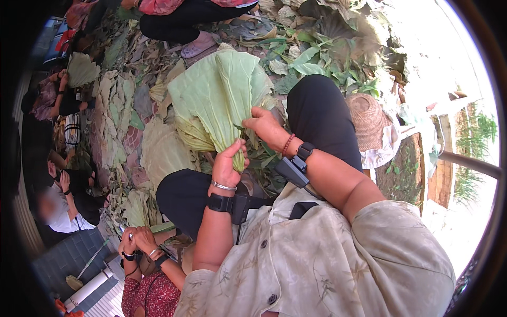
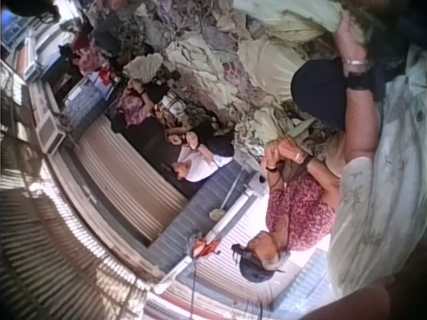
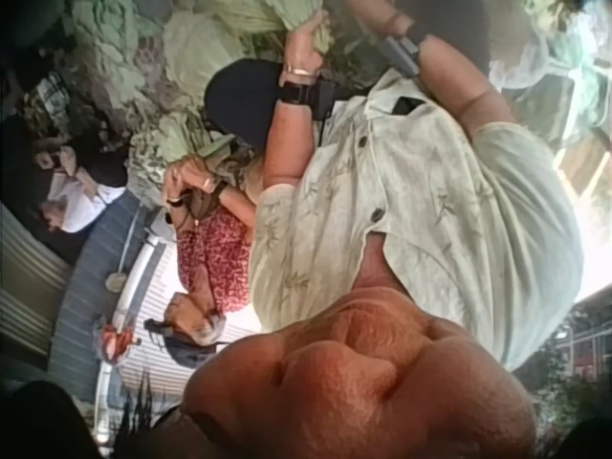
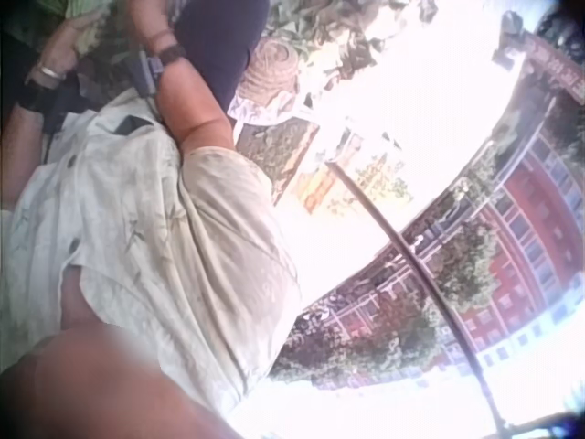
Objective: Folding and stacking lotus leaves while sitting outdoors with a group.
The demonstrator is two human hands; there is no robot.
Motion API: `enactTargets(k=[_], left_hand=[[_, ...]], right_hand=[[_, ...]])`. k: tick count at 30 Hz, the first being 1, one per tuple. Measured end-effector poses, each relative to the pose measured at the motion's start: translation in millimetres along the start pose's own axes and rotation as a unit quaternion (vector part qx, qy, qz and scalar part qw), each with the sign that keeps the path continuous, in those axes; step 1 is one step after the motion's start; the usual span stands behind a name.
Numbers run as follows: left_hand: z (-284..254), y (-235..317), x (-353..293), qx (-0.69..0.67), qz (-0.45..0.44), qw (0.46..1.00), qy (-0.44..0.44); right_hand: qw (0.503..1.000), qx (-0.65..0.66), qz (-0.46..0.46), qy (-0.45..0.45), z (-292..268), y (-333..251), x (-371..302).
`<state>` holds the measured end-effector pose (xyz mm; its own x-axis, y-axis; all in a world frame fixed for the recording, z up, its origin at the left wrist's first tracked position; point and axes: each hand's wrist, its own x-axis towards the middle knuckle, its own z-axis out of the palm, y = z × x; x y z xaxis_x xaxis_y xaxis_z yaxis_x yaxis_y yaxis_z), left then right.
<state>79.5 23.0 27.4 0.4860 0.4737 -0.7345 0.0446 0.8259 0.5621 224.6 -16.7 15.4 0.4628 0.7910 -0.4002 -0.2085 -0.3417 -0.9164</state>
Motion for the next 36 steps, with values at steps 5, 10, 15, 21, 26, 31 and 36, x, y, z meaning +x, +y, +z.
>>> enactTargets(k=[5, 10, 15, 21, 26, 31, 36], left_hand=[[8, 5, 0, 0.019, -0.025, 0.999, -0.031], [6, 16, 0, -0.104, 0.029, 0.991, -0.082], [-13, 4, 27, -0.135, 0.009, 0.986, -0.094], [-23, -16, 32, -0.088, 0.045, 0.993, -0.065], [-19, 5, 11, -0.075, 0.021, 0.995, -0.064], [-15, 35, -14, -0.146, 0.021, 0.978, -0.144], [-31, 54, -36, -0.295, 0.150, 0.889, -0.318]], right_hand=[[0.972, 0.212, 0.083, -0.057, -5, 9, 14], [0.966, 0.225, 0.106, -0.069, -5, -2, 7], [0.947, 0.263, 0.160, -0.091, -3, -22, -6], [0.966, 0.187, 0.151, -0.093, -4, 16, 0], [0.999, -0.007, -0.030, 0.030, -3, 50, 18], [0.995, -0.059, -0.054, 0.054, -10, 79, 37], [0.986, -0.155, -0.027, 0.060, -12, 48, 17]])
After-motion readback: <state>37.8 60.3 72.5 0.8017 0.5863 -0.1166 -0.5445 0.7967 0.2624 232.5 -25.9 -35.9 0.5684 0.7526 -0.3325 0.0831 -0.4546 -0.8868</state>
